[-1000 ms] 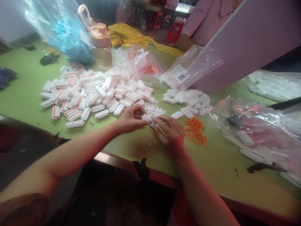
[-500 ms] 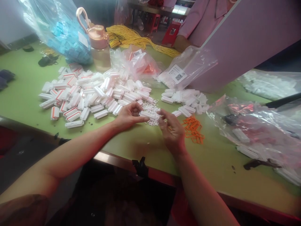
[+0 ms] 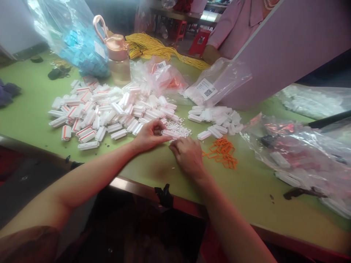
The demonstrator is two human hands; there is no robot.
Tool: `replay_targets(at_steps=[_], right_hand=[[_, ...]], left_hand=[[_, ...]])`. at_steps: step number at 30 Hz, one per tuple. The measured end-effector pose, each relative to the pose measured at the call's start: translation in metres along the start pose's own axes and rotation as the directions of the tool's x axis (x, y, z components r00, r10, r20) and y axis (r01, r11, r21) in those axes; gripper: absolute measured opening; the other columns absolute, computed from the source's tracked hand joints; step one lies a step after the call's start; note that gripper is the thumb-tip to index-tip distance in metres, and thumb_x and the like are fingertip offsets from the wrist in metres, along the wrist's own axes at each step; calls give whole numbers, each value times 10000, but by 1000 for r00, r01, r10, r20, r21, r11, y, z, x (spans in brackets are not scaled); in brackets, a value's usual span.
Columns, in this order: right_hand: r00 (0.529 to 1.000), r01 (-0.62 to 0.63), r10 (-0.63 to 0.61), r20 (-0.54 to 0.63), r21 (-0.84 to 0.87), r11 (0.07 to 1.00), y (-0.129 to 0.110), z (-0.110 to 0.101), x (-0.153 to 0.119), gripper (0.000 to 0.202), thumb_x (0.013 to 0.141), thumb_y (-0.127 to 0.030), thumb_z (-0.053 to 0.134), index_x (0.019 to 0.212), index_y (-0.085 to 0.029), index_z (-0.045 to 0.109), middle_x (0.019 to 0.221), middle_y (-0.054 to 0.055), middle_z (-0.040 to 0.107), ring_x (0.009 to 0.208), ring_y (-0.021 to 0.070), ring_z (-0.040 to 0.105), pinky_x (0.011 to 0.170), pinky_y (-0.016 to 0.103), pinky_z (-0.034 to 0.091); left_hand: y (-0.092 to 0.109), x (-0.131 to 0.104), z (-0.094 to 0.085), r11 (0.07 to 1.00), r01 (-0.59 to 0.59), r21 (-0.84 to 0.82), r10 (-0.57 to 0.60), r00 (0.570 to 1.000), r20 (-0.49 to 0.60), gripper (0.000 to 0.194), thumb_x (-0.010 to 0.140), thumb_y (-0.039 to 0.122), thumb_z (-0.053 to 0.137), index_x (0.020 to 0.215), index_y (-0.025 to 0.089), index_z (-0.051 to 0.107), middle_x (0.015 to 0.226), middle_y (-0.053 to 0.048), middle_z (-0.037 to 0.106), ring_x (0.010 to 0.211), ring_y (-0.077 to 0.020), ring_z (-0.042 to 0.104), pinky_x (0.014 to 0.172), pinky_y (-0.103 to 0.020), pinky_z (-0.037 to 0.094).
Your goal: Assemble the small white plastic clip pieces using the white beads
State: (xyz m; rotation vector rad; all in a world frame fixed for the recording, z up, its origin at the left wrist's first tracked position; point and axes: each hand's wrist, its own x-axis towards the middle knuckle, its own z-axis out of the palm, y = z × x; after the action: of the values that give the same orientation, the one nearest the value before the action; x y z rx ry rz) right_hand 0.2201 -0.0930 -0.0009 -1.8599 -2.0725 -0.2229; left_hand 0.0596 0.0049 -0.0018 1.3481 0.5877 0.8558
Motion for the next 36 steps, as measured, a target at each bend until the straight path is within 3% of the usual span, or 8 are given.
replay_targets(at_steps=[5,10,15,20,29,33,36], right_hand=[[999,-32,38,-32,159,987,15,-12,-5,175,915,-276,530,793,-214,640,739,31,665,726,185,547,681,330,321],[969,-185,244,-41,535,824,18,-28,-5,140,893,-339,549,846,-221,609,735,4,640,665,162,562,640,303,431],[973,-83,201,-115,636,767,6,-28,-1,133,896,-331,567,821,-225,596,893,42,620,811,173,573,741,331,484],[969,-56,189,-157,608,792,7,-22,-1,88,891,-294,579,842,-227,610,954,55,586,901,188,573,807,364,492],[966,3,125,-227,494,870,5,-17,-1,99,897,-285,578,855,-227,646,931,62,599,885,198,589,781,368,490],[956,57,12,-294,226,972,4,-23,-4,116,907,-280,575,887,-249,685,922,52,657,867,203,590,770,378,426],[955,104,-101,-280,-4,995,3,-29,-8,140,905,-272,581,978,-282,700,984,37,699,881,204,590,775,384,363]], left_hand=[[0,1,-3,1000,-13,23,13,1000,-9,438,609,341,844,824,161,507,711,48,548,591,-40,512,583,-187,416],[-2,0,-2,997,5,76,-7,1000,25,428,620,381,829,828,163,525,722,35,579,613,-58,543,595,-197,435],[-2,-4,4,998,32,58,-39,993,108,393,637,343,818,823,158,526,720,21,605,625,-70,570,596,-203,443],[1,-6,8,993,38,112,-54,987,148,359,658,321,804,826,152,535,698,21,599,613,-73,563,580,-206,433],[-1,-6,7,993,12,115,-31,986,162,351,668,333,795,822,156,534,699,16,599,625,-79,569,594,-214,440],[-5,-6,6,990,12,142,-30,991,127,369,661,363,798,823,157,538,714,11,611,626,-80,571,585,-212,433],[-7,-7,6,992,15,128,-27,996,91,369,651,364,803,818,160,545,706,14,609,621,-77,567,572,-205,423]])
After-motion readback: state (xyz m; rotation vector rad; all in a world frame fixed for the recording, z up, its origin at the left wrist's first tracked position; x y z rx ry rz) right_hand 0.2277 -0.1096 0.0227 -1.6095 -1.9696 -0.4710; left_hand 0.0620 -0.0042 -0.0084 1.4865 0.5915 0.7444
